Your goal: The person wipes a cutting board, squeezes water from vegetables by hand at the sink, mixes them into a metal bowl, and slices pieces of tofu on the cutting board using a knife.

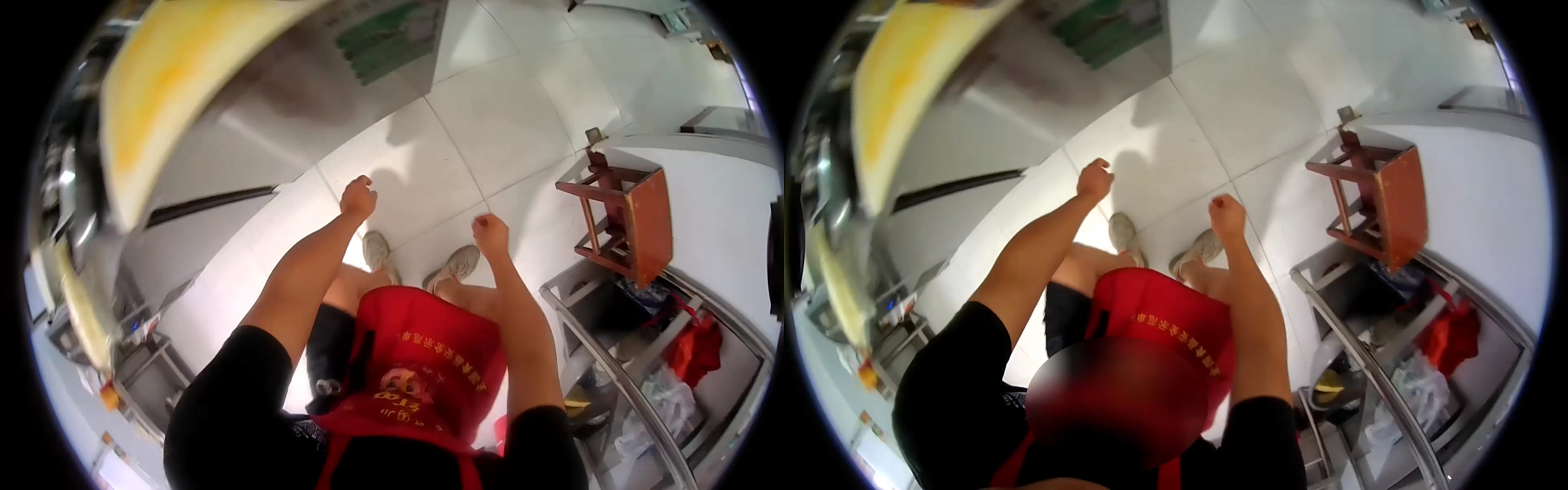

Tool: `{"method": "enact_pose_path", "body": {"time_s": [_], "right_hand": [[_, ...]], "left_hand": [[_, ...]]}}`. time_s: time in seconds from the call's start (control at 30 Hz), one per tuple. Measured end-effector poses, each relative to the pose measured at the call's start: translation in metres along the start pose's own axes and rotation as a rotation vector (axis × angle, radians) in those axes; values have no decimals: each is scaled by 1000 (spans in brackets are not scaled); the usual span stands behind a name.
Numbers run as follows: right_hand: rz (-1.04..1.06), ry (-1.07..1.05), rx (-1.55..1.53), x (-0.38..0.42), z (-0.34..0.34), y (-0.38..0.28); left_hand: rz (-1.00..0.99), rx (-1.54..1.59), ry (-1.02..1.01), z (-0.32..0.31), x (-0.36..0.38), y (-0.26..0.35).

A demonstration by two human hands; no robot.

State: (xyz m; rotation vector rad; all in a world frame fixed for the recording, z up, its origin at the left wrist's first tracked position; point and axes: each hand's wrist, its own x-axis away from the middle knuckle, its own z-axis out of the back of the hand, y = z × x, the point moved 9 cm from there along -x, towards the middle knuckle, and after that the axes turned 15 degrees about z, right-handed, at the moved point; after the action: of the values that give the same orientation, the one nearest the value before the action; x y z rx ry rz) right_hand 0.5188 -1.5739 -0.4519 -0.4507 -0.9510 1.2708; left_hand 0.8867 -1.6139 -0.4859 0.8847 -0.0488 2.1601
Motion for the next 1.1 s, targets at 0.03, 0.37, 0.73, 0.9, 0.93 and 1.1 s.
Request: {"method": "enact_pose_path", "body": {"time_s": [0.03,0.37,0.73,0.9,0.93,1.1], "right_hand": [[138,47,166,-44,-25,25],[327,-92,482,-247,-188,129],[353,-210,610,-275,-220,162],[285,-205,607,-272,-217,160],[287,-208,599,-270,-217,158],[281,-174,542,-258,-207,160]], "left_hand": [[-49,-67,1,-33,-41,-2],[-348,-435,116,-153,-218,10],[-283,-133,165,-159,-246,-3],[-151,-151,192,-165,-268,-4],[-153,-148,193,-168,-270,-6],[38,-2,186,-169,-280,-14]]}}
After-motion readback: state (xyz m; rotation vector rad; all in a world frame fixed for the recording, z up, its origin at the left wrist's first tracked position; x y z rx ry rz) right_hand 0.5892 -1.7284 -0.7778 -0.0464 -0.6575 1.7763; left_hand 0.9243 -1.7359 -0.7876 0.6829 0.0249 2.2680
